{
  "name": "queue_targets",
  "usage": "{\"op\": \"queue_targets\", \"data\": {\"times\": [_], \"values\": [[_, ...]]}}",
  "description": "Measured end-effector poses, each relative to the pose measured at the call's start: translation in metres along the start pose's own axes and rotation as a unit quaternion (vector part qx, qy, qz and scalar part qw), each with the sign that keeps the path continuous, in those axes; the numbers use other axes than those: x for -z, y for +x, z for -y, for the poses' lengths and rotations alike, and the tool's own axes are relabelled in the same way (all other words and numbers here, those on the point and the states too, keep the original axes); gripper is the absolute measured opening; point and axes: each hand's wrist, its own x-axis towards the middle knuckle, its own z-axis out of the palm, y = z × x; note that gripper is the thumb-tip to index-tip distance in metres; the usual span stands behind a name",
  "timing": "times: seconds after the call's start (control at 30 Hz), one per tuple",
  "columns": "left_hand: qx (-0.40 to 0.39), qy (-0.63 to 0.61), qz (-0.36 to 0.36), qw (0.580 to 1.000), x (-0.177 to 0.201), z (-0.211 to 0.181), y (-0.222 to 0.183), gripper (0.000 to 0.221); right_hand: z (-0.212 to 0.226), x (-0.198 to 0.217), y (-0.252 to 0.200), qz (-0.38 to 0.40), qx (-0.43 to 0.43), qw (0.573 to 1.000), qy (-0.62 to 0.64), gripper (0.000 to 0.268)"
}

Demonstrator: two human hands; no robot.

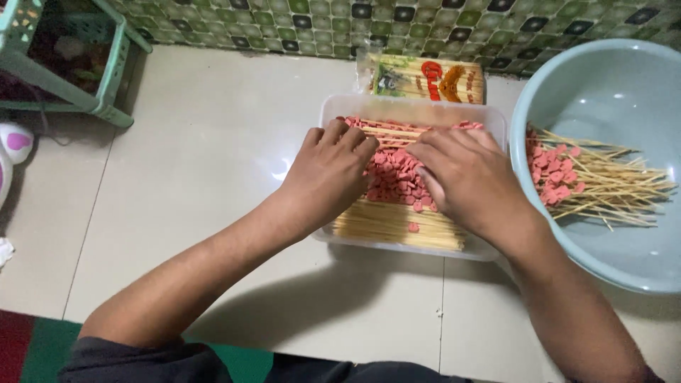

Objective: Skewering small pieces of pink food onto wooden sticks for food preparation.

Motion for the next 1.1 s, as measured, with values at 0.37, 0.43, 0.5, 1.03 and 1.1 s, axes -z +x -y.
{"op": "queue_targets", "data": {"times": [0.37, 0.43, 0.5, 1.03, 1.1], "values": [[-0.022, 0.050, 0.113, 0.992, -0.051, 0.012, 0.050, 0.039, -0.039, -0.075, 0.013, 0.113, -0.059, 0.992, 0.004, 0.041], [-0.023, 0.052, 0.122, 0.991, -0.056, 0.015, 0.054, 0.040, -0.040, -0.079, 0.014, 0.113, -0.060, 0.992, 0.006, 0.043], [-0.021, 0.045, 0.125, 0.991, -0.062, 0.016, 0.056, 0.046, -0.041, -0.080, 0.013, 0.115, -0.074, 0.990, 0.020, 0.044], [-0.018, 0.025, 0.123, 0.992, -0.064, 0.020, 0.057, 0.027, -0.047, -0.089, 0.004, 0.085, -0.078, 0.993, -0.007, 0.026], [-0.025, 0.036, 0.111, 0.993, -0.069, 0.023, 0.056, 0.026, -0.047, -0.089, 0.004, 0.083, -0.080, 0.993, -0.010, 0.024]]}}
